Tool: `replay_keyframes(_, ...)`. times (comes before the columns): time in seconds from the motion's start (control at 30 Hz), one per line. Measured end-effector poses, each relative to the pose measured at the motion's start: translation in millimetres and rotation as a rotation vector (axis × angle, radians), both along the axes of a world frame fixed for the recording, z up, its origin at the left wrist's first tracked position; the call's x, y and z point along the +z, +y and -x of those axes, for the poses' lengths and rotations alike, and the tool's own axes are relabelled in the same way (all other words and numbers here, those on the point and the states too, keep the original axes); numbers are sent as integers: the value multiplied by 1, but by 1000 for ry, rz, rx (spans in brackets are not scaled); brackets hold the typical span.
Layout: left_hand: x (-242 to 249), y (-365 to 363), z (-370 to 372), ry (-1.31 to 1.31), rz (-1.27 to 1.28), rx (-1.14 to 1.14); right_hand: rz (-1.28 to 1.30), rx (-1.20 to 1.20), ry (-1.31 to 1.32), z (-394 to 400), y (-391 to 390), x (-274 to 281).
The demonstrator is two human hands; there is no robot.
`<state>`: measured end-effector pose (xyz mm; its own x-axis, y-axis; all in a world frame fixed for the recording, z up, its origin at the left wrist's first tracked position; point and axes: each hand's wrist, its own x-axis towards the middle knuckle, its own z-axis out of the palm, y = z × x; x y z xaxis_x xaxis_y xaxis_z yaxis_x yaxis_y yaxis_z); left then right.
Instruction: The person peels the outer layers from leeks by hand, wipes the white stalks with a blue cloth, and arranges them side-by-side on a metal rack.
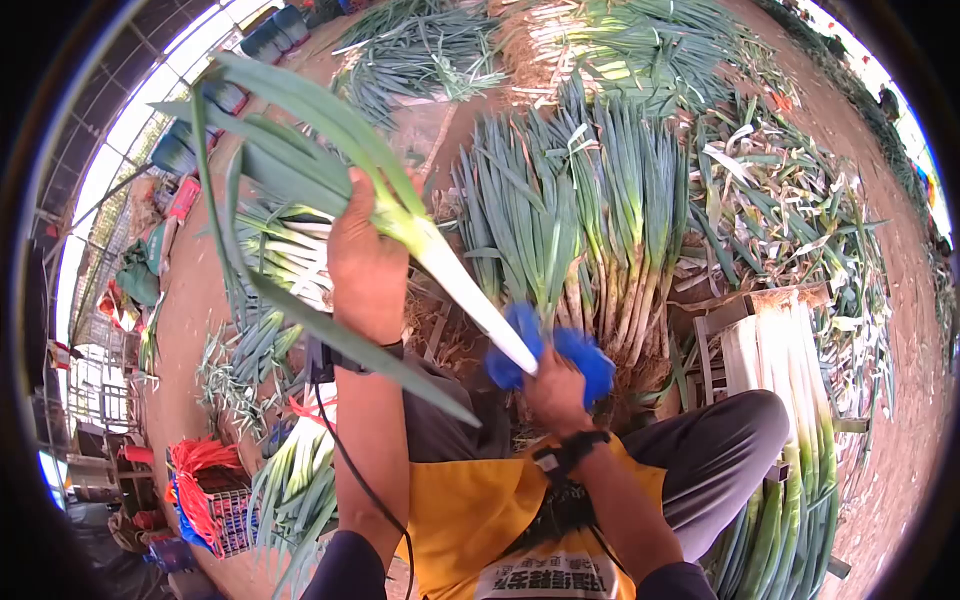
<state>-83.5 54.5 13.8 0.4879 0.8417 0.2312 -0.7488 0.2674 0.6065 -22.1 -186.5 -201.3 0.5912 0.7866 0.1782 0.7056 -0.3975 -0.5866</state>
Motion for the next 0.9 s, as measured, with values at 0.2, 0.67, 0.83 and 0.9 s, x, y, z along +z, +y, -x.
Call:
replay_keyframes(0.2, 25, 13, 21, -15, 130, 300, 1206, 258, 313, -34, -125, -86)
replay_keyframes(0.67, 17, 19, 21, -72, 291, 376, 332, 338, 335, -19, -31, 49)
replay_keyframes(0.83, 21, 13, 12, -30, 367, 341, -358, 84, 39, -56, 11, 145)
replay_keyframes(0.9, 22, 9, 6, -15, 398, 322, -426, 113, -85, -60, 23, 149)
